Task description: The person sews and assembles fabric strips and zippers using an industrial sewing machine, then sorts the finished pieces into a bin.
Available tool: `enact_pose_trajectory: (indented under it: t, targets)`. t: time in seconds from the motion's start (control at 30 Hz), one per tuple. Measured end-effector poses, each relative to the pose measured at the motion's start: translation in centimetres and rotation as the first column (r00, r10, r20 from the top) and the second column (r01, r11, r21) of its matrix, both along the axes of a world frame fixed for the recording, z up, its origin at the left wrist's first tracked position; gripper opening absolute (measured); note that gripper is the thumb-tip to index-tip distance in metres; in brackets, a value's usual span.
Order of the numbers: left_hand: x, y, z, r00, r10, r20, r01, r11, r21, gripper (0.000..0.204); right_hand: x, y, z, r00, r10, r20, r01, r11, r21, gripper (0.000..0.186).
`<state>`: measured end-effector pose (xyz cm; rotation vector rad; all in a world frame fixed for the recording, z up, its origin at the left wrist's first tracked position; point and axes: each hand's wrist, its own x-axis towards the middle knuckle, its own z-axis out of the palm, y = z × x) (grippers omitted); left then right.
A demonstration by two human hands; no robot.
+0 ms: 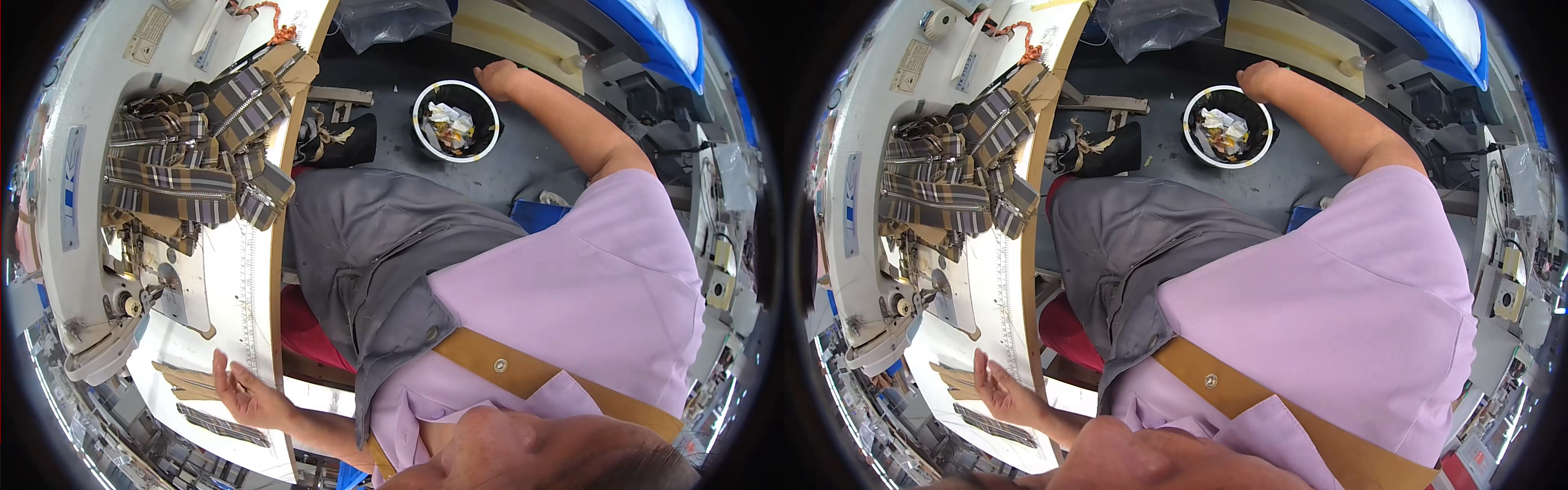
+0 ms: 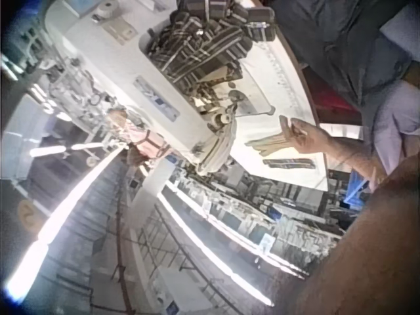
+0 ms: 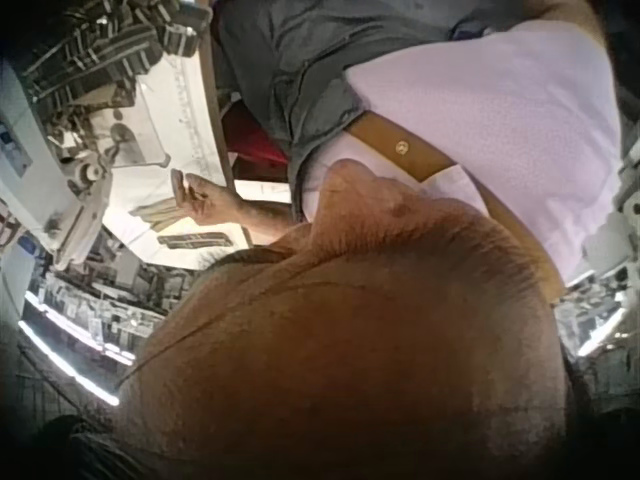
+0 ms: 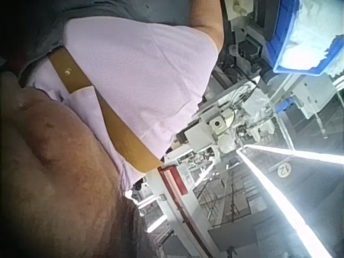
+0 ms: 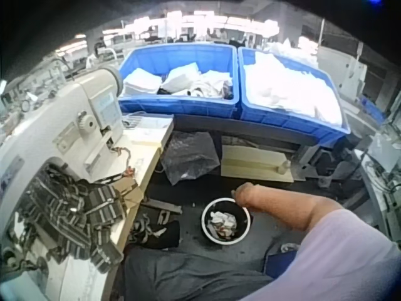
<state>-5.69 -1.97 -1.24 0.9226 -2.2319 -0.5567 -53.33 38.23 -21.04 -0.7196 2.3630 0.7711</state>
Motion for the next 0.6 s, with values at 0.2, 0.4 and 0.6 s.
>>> enact_pose_trajectory:
  t: [0.2, 0.4, 0.6]
  targets:
    - [-2.0, 2.0, -0.9, 0.977, -0.193, 0.088, 0.199, 0.978, -0.061, 0.021, 1.5, -2.5, 3.5, 0.999, -0.031, 0.031, 0.023, 0.974, 0.226, 0.060]
    - [-2.4, 2.9, -0.8, 0.963, -0.253, 0.097, 0.259, 0.964, -0.061, 0.019, 1.3, -0.6, 2.1, 0.988, 0.145, 0.060, -0.154, 0.962, 0.225, 0.082]
    - [-1.8, 2.9, -1.5, 0.966, -0.244, 0.083, 0.244, 0.970, 0.006, 0.017, 2.6, -1.2, 3.0, 0.995, -0.093, 0.029, 0.087, 0.981, 0.174, 0.121]
